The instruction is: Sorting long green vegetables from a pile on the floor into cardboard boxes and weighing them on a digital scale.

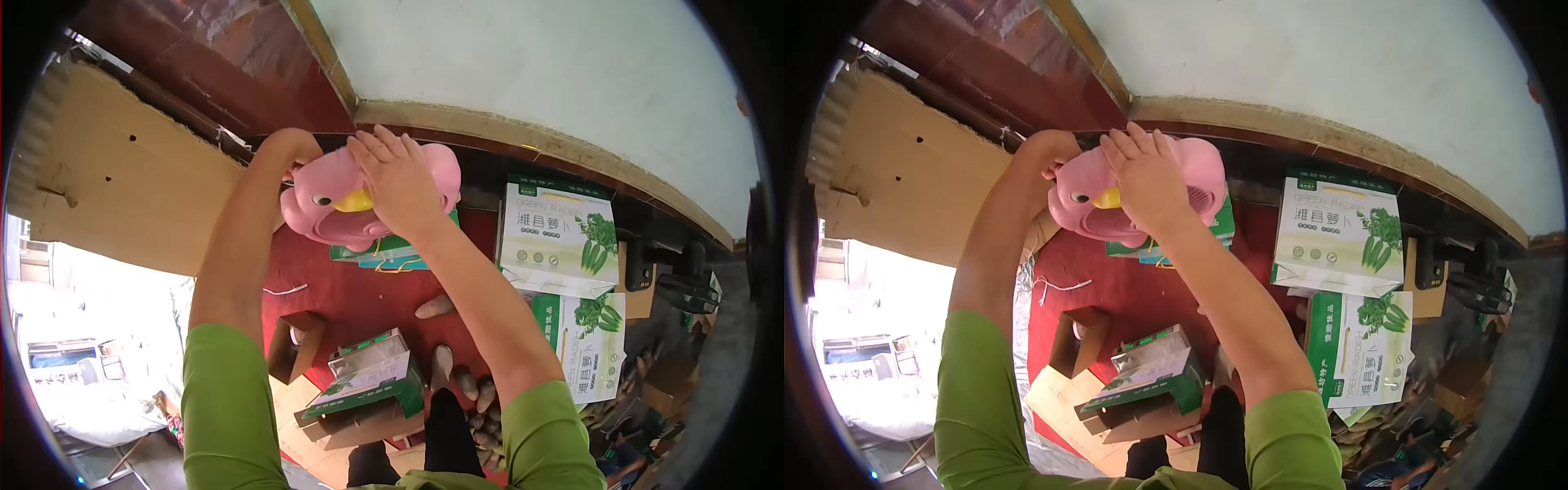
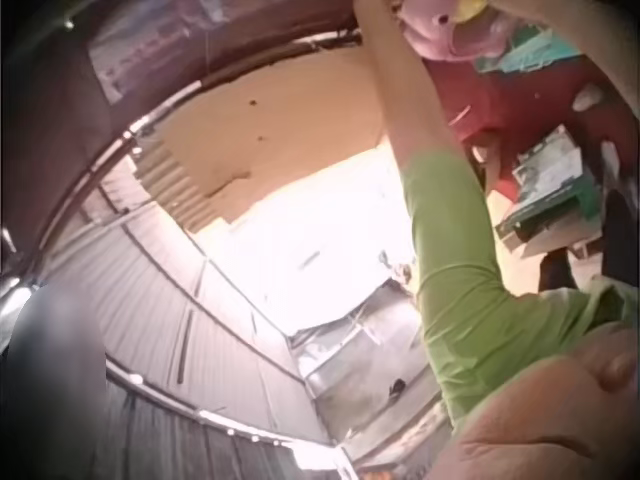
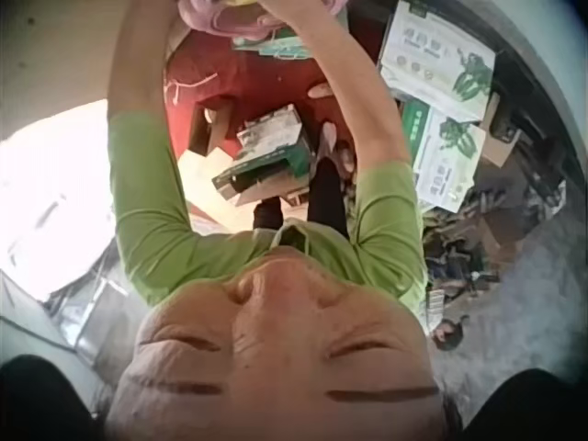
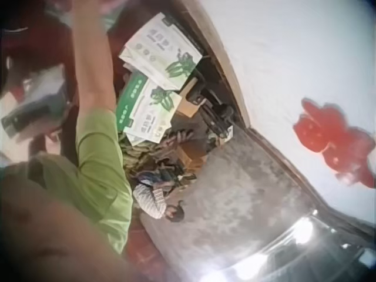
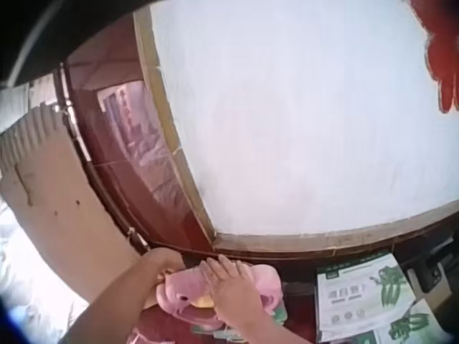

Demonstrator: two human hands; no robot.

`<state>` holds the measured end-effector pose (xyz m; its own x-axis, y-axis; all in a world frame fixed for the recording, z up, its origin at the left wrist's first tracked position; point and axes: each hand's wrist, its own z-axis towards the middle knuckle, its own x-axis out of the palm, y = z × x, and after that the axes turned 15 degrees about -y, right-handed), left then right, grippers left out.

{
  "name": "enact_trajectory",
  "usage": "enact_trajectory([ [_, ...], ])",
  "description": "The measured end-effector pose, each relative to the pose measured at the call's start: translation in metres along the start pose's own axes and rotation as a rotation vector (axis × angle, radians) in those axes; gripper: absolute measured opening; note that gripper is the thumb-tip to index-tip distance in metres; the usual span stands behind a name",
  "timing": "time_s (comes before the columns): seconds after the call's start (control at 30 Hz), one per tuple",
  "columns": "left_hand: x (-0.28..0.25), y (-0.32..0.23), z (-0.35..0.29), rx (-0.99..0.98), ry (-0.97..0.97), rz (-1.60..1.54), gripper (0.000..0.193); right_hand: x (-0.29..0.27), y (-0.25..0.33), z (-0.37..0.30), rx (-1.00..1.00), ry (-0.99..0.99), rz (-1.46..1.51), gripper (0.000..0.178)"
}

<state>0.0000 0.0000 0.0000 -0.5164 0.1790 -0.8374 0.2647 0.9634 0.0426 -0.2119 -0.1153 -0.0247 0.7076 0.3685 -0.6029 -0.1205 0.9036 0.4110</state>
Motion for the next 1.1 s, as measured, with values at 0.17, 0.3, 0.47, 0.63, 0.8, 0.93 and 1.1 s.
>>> enact_trajectory([
  [0.17,-0.001,-0.004,-0.003,0.001,0.055,-0.105,0.016,0.003,-0.001,0.001,-0.031,-0.044,-0.032,0.048],
  [0.3,-0.001,0.000,-0.007,-0.012,0.083,-0.171,0.013,0.008,-0.001,-0.001,-0.032,-0.034,-0.022,0.049],
  [0.47,-0.003,-0.005,-0.020,0.037,-0.005,-0.126,0.013,0.005,-0.002,-0.001,-0.021,-0.020,-0.016,0.052],
  [0.63,-0.005,-0.001,-0.020,0.039,0.006,-0.142,0.016,0.006,-0.001,-0.001,-0.017,-0.028,-0.017,0.052],
  [0.8,-0.005,-0.002,-0.030,0.064,0.080,-0.298,0.013,0.006,-0.003,-0.003,-0.017,-0.035,-0.014,0.052],
  [0.93,0.003,0.020,-0.010,0.134,0.133,-0.453,0.011,0.005,0.000,-0.001,-0.014,-0.038,-0.007,0.054],
  [1.1,0.008,0.022,-0.010,0.146,0.141,-0.577,0.009,0.004,0.000,0.000,-0.033,-0.015,-0.045,0.045],
])
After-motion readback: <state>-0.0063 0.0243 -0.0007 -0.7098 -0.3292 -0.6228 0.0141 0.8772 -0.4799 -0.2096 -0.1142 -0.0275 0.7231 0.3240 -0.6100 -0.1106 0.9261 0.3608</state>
